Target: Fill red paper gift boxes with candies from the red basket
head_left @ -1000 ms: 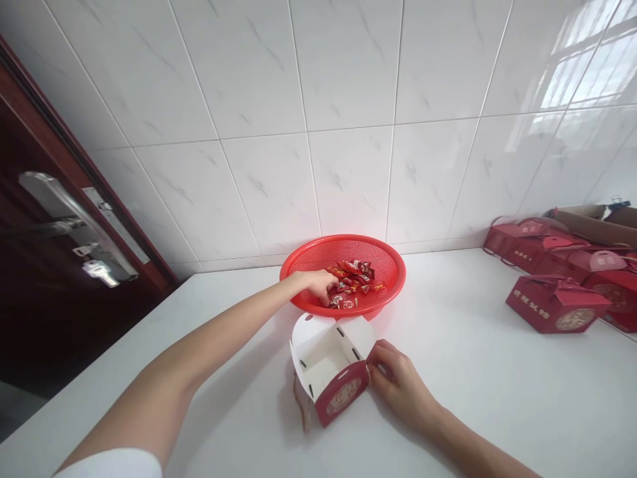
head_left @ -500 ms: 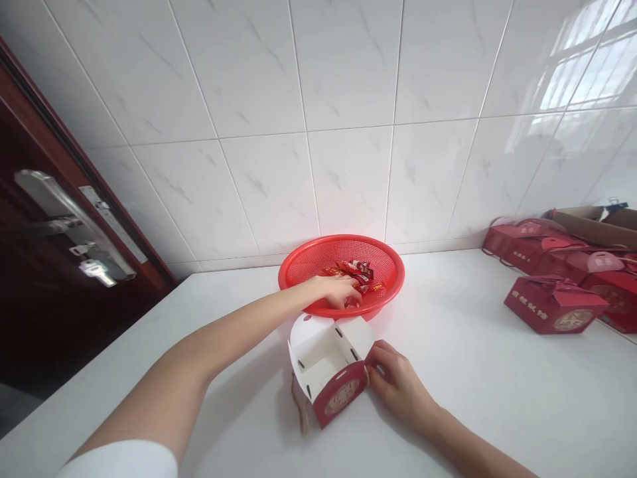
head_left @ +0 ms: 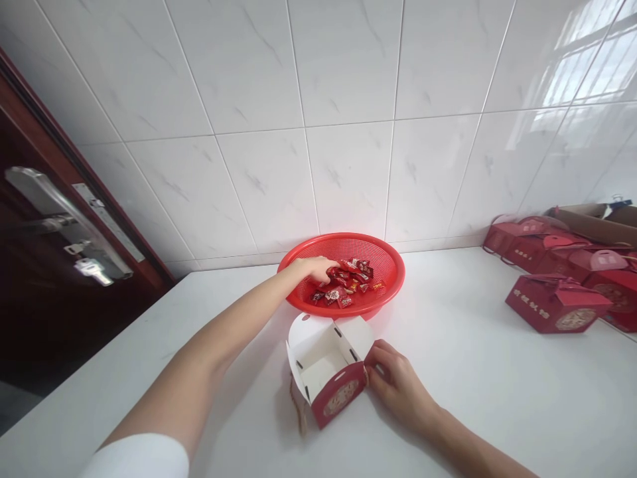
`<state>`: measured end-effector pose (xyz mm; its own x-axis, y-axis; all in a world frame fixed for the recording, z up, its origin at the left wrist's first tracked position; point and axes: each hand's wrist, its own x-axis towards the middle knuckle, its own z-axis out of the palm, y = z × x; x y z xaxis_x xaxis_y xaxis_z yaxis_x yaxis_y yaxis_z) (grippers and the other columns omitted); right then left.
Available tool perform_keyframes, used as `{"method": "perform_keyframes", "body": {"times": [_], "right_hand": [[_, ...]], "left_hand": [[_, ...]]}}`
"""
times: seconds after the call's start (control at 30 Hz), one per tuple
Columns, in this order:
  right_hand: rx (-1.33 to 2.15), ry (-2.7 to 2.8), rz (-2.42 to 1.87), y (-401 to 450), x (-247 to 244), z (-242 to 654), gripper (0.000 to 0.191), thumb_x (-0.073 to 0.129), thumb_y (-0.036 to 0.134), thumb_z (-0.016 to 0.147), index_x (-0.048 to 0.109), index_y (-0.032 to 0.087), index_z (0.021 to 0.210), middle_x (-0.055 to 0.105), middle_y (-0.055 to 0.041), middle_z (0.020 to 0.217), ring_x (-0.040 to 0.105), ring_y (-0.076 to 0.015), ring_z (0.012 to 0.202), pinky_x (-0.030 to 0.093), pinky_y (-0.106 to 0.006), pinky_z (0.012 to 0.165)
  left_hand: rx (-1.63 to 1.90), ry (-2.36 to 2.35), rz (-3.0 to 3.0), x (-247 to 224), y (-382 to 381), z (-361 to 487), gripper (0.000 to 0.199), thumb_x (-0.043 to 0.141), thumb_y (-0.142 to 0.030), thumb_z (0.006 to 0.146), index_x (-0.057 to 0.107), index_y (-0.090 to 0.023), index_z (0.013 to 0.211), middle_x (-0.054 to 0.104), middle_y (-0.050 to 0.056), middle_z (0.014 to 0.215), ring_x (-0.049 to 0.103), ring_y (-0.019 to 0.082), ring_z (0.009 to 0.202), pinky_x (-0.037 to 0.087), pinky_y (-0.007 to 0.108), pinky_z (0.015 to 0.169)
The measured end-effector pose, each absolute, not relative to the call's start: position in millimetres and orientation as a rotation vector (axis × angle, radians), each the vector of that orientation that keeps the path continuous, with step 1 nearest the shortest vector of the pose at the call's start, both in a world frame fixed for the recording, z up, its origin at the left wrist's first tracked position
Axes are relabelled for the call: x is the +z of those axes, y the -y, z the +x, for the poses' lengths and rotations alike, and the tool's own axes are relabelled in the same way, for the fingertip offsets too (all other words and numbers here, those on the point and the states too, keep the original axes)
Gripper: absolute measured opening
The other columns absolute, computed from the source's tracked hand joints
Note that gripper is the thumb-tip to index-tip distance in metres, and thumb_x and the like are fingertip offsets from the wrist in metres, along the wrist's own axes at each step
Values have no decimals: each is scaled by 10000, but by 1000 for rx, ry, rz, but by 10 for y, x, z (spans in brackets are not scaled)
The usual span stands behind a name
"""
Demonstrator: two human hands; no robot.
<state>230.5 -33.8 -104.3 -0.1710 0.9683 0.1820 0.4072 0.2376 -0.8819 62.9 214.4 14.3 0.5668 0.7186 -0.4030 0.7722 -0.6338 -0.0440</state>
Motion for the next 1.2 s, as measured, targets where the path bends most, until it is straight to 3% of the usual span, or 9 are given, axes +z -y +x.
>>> {"method": "perform_keyframes", "body": {"times": [0.23, 0.43, 0.63, 0.8, 0.87, 1.0, 1.1, 1.2], "right_hand": [[884, 1709, -1276, 342, -1037, 2308, 177, 471, 133, 848, 598, 203, 747, 638, -66, 920, 635, -201, 848, 500, -324, 768], [879, 1714, -1286, 343, -1031, 2308, 182, 467, 130, 847, 598, 201, 743, 631, -65, 912, 630, -199, 834, 496, -323, 759], [881, 1715, -1270, 346, -1041, 2306, 190, 468, 150, 867, 598, 200, 738, 633, -70, 919, 631, -204, 850, 498, -328, 769], [863, 1717, -1259, 347, -1044, 2307, 184, 477, 144, 859, 585, 204, 723, 634, -63, 908, 635, -201, 846, 506, -324, 768], [866, 1720, -1253, 342, -1043, 2306, 180, 478, 142, 858, 600, 203, 741, 640, -65, 922, 640, -200, 853, 508, -319, 769], [875, 1716, -1268, 338, -1037, 2299, 183, 472, 137, 854, 598, 202, 739, 638, -66, 923, 636, -198, 845, 503, -316, 768], [872, 1717, -1273, 342, -1039, 2301, 180, 467, 138, 852, 582, 202, 729, 626, -65, 910, 626, -197, 836, 495, -318, 765], [872, 1733, -1265, 346, -1044, 2312, 176, 461, 143, 857, 578, 201, 738, 620, -67, 913, 621, -198, 836, 488, -322, 763]], "left_hand": [[-586, -1356, 2609, 101, -2097, 692, 701, 729, -257, 682, 568, -249, 1365, 657, 130, 1313, 692, 300, 1047, 564, 318, 783], [-594, -1300, 2593, 198, -1934, 746, 962, 766, -318, 660, 381, -353, 1540, 592, 101, 1431, 630, 327, 1208, 568, 317, 804], [-598, -1152, 2611, 219, -1923, 766, 838, 752, -291, 665, 519, -334, 1469, 644, 53, 1382, 636, 295, 1186, 545, 298, 847], [-562, -1139, 2609, 284, -1957, 694, 820, 723, -305, 695, 501, -353, 1482, 652, 12, 1392, 642, 250, 1179, 525, 261, 870], [-570, -1200, 2599, 313, -1966, 657, 721, 717, -339, 710, 572, -316, 1416, 672, 29, 1364, 645, 257, 1169, 525, 268, 869], [-765, -1346, 2492, 324, -1908, 628, 396, 753, -488, 691, 766, -205, 968, 774, 94, 1053, 699, 296, 974, 549, 314, 776], [-939, -1381, 2382, 273, -1781, 672, 428, 806, -575, 611, 756, -193, 796, 771, 91, 839, 704, 282, 795, 559, 328, 702], [-995, -1404, 2371, 193, -1643, 754, 465, 855, -538, 545, 762, -203, 854, 764, 101, 857, 695, 295, 779, 567, 358, 703]]}}
